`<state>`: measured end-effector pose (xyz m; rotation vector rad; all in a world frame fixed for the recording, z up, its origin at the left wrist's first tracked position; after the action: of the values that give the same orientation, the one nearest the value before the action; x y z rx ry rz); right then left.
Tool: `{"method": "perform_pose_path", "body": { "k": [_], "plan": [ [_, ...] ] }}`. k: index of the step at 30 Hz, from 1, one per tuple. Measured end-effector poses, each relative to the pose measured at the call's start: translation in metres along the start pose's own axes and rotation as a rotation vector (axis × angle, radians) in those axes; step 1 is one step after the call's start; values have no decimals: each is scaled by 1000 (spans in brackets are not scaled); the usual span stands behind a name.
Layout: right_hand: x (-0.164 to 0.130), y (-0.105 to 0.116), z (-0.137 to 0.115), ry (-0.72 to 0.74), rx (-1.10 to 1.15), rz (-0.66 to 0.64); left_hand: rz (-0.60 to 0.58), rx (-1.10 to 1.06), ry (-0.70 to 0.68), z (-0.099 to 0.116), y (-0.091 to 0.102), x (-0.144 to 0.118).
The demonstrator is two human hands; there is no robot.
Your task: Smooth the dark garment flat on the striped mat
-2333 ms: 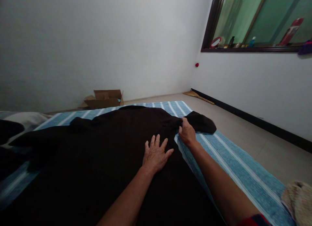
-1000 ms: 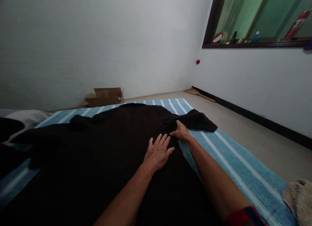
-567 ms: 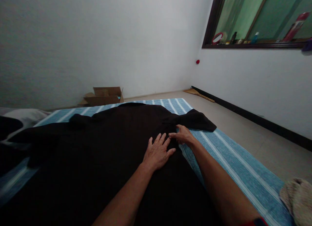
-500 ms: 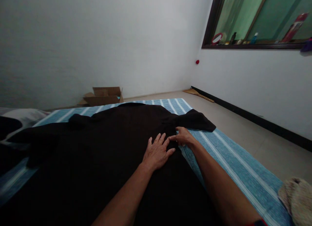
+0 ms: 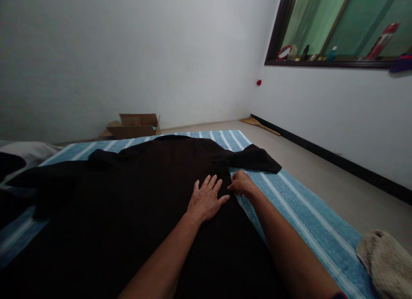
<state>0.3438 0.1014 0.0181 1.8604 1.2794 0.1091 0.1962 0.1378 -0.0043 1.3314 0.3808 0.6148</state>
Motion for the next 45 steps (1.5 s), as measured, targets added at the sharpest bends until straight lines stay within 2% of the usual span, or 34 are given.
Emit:
{"method": "perform_pose_path", "body": {
  "k": [4, 10, 18, 27, 32, 37, 40, 42, 45],
  "plan": [
    [-11, 3, 8, 40, -42, 33, -18, -2, 11, 1, 1, 1],
    [-45, 1, 22, 27, -34, -68, -23, 8, 15, 3, 4, 2],
    [-65, -4, 31, -31, 31, 0, -90, 32, 60, 12, 6, 8],
    [-110, 6, 54, -30, 60, -122, 7, 11, 101, 38, -3, -1],
    [-120, 3, 68, -23, -22, -15, 39, 27, 156, 45, -6, 1],
    [-139, 5, 63, 27, -192, 220, 27, 39, 164, 49, 0, -5],
    [-165, -4, 54, 139, -344, 398, 21, 35, 126, 55, 6, -23],
    [-182, -20, 47, 356, -427, 472, 9, 30, 85, 59, 8, -37],
    [-196, -50, 48, 657, -419, 476, -34, 35, 34, 62, 4, -55]
  ]
}}
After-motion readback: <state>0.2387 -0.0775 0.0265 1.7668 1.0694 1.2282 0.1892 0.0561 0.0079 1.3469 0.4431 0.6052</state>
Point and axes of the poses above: each hand's wrist, its own x-axis towards the middle knuckle, its own y-axis out of the back of the hand, z = x × y, the point moved 2 cm from there along x, towards the middle knuckle
